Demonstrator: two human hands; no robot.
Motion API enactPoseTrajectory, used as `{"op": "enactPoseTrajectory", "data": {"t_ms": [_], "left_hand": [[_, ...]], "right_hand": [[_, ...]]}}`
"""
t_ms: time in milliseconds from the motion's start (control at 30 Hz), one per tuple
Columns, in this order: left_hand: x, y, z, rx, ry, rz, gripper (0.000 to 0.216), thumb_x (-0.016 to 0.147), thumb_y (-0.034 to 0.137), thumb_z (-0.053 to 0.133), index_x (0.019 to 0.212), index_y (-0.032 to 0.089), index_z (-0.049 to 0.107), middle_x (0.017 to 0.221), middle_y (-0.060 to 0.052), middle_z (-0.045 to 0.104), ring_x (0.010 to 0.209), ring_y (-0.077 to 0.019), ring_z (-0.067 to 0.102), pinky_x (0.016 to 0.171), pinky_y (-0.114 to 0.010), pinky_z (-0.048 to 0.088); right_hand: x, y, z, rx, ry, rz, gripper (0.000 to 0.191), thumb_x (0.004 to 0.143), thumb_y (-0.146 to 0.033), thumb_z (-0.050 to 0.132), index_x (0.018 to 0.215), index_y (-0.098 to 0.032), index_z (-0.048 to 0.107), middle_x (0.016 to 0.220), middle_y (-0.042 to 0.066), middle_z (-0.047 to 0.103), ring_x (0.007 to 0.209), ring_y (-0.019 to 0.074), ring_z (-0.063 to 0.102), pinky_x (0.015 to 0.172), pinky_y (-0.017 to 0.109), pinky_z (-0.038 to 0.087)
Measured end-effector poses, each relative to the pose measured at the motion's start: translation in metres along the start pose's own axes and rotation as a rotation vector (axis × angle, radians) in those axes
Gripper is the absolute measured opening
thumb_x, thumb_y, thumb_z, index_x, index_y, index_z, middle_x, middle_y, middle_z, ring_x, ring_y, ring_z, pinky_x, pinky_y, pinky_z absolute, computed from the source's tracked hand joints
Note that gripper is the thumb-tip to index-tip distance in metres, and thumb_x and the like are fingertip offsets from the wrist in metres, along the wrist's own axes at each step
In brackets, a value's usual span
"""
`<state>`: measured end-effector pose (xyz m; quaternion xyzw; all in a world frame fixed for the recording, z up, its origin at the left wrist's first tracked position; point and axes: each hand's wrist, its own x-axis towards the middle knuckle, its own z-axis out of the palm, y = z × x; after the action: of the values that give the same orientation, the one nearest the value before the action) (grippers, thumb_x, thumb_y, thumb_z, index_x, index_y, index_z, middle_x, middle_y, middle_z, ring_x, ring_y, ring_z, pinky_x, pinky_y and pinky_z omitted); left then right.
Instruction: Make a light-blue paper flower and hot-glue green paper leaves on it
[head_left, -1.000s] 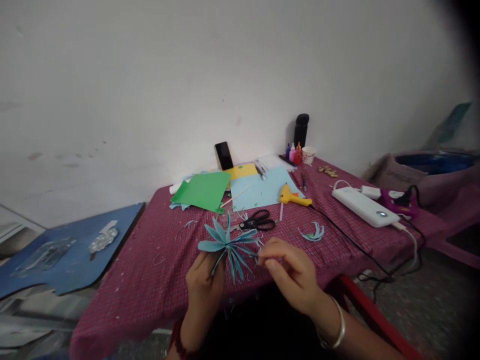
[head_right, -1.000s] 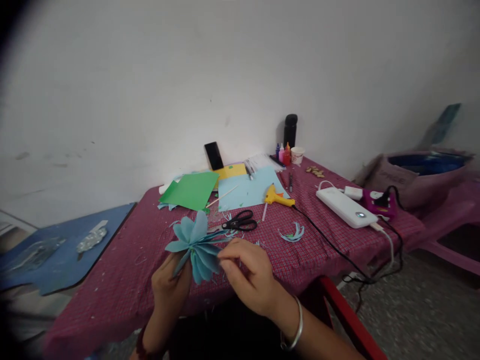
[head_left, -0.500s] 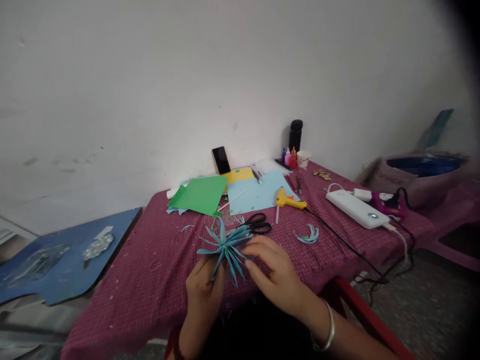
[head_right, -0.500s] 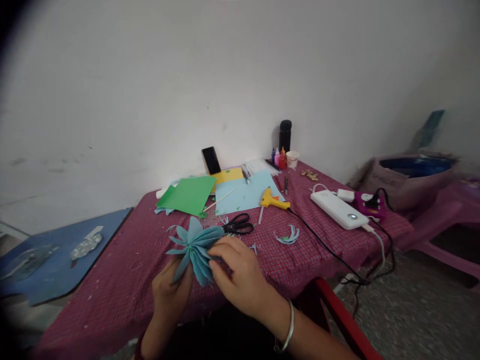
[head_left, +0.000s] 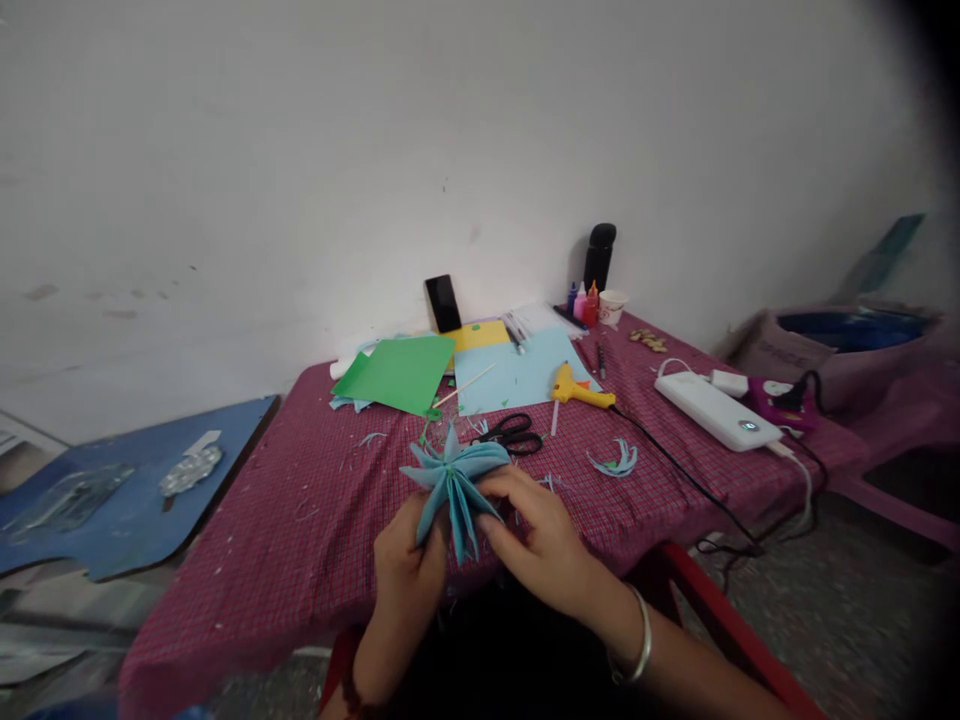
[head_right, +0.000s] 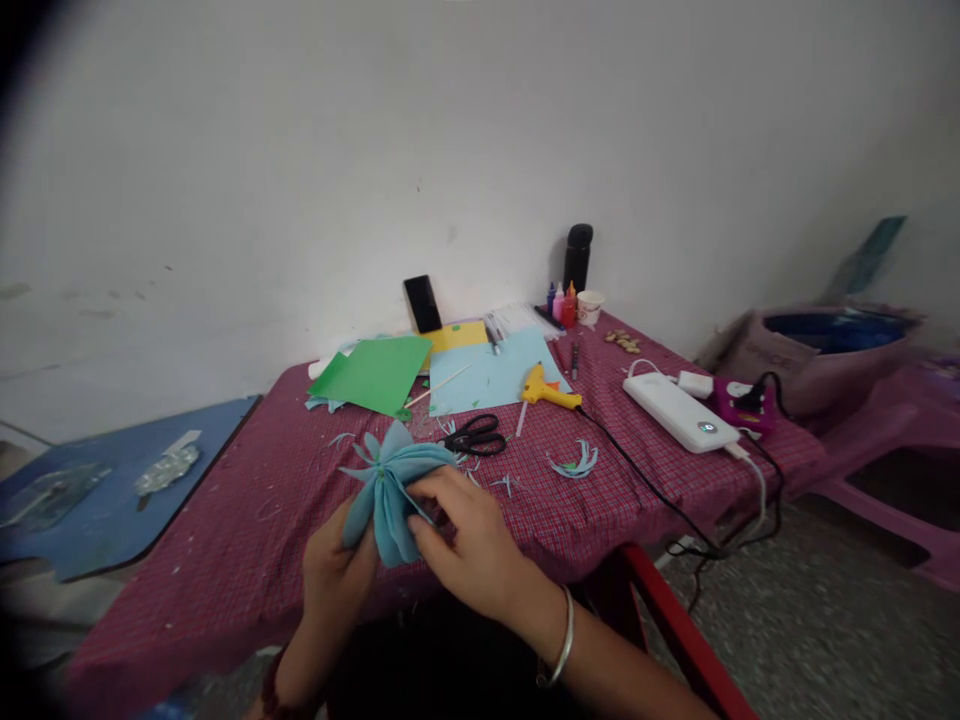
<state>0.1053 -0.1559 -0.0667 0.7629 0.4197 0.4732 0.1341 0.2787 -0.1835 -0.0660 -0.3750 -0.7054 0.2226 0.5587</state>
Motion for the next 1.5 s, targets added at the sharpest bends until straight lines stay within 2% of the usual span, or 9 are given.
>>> {"op": "enactPoseTrajectory", "data": {"t_ms": [233,333,433,533,667,900,1133,1267,1500], "left_hand": [[-0.003,-0.005,0.003,-0.225,-0.047,-0.222,0.02,0.09,0.032,0.052,0.091,0.019,0.068,0.073,-0.001,0.068,0.064,-0.0153,0.063,0.06,-0.025,0.052],[-0.001,-0.018,0.003,-0.029,0.26,-0.142,0.029,0.084,0.037,0.064,0.106,0.019,0.063,0.092,-0.005,0.069,0.078,-0.0188,0.065,0.069,-0.03,0.054],[0.001,-0.026,-0.003,0.221,0.495,0.111,0.025,0.074,0.034,0.075,0.092,0.019,0.064,0.084,-0.004,0.064,0.08,-0.0193,0.061,0.074,-0.033,0.051],[0.002,-0.02,-0.013,0.185,0.294,0.106,0.011,0.082,0.025,0.068,0.073,0.02,0.062,0.066,0.002,0.06,0.063,-0.0133,0.057,0.063,-0.025,0.048],[0.004,-0.003,-0.024,-0.296,-0.059,-0.158,0.02,0.091,0.036,0.055,0.092,0.02,0.065,0.081,-0.002,0.069,0.073,-0.0151,0.065,0.065,-0.023,0.051],[0.01,0.004,-0.028,-0.554,-0.24,-0.198,0.032,0.073,0.042,0.077,0.094,0.02,0.067,0.086,-0.001,0.067,0.082,-0.0168,0.064,0.076,-0.024,0.05],[0.008,0.005,-0.03,-0.361,-0.182,-0.172,0.015,0.089,0.031,0.06,0.083,0.019,0.066,0.074,0.001,0.064,0.068,-0.012,0.059,0.061,-0.02,0.045],[0.003,0.021,-0.032,-0.082,-0.064,0.049,0.009,0.087,0.014,0.059,0.082,0.019,0.065,0.074,0.001,0.064,0.069,-0.0106,0.061,0.065,-0.019,0.046],[-0.007,0.037,-0.034,0.23,-0.044,0.369,0.016,0.089,0.005,0.054,0.081,0.018,0.059,0.074,-0.003,0.064,0.069,-0.0136,0.059,0.066,-0.024,0.046]], "right_hand": [[0.0,0.0,0.011,0.056,0.045,0.01,0.016,0.093,-0.013,0.046,0.094,-0.02,0.06,0.092,0.005,0.063,0.087,0.0179,0.059,0.079,0.031,0.048],[-0.002,0.002,0.012,0.08,0.098,0.04,0.015,0.093,-0.015,0.047,0.089,-0.02,0.06,0.084,0.002,0.062,0.079,0.0159,0.058,0.073,0.028,0.047],[-0.004,0.004,0.014,0.079,0.126,0.04,0.015,0.093,-0.014,0.049,0.085,-0.02,0.06,0.08,0.0,0.061,0.074,0.0143,0.057,0.07,0.026,0.046],[-0.006,0.004,0.015,0.075,0.097,-0.017,0.016,0.093,-0.012,0.048,0.09,-0.02,0.061,0.087,0.002,0.064,0.083,0.0156,0.06,0.076,0.028,0.047],[-0.009,0.005,0.015,0.037,0.059,-0.082,0.021,0.092,-0.007,0.048,0.1,-0.019,0.063,0.097,0.006,0.065,0.092,0.0171,0.062,0.081,0.03,0.05],[-0.011,0.005,0.009,-0.012,0.063,-0.158,0.027,0.088,-0.002,0.05,0.103,-0.019,0.063,0.097,0.008,0.066,0.091,0.0173,0.064,0.08,0.03,0.053],[-0.014,0.0,0.004,-0.03,0.057,-0.193,0.029,0.086,0.0,0.049,0.102,-0.019,0.065,0.096,0.008,0.068,0.09,0.0173,0.066,0.077,0.029,0.055],[-0.017,0.001,0.004,-0.098,0.007,-0.238,0.032,0.085,0.0,0.049,0.105,-0.019,0.065,0.099,0.008,0.068,0.092,0.0176,0.065,0.078,0.03,0.055],[-0.015,-0.008,0.008,-0.11,0.056,-0.177,0.029,0.081,-0.002,0.054,0.103,-0.019,0.062,0.092,0.006,0.066,0.084,0.0172,0.063,0.073,0.029,0.051]]}}
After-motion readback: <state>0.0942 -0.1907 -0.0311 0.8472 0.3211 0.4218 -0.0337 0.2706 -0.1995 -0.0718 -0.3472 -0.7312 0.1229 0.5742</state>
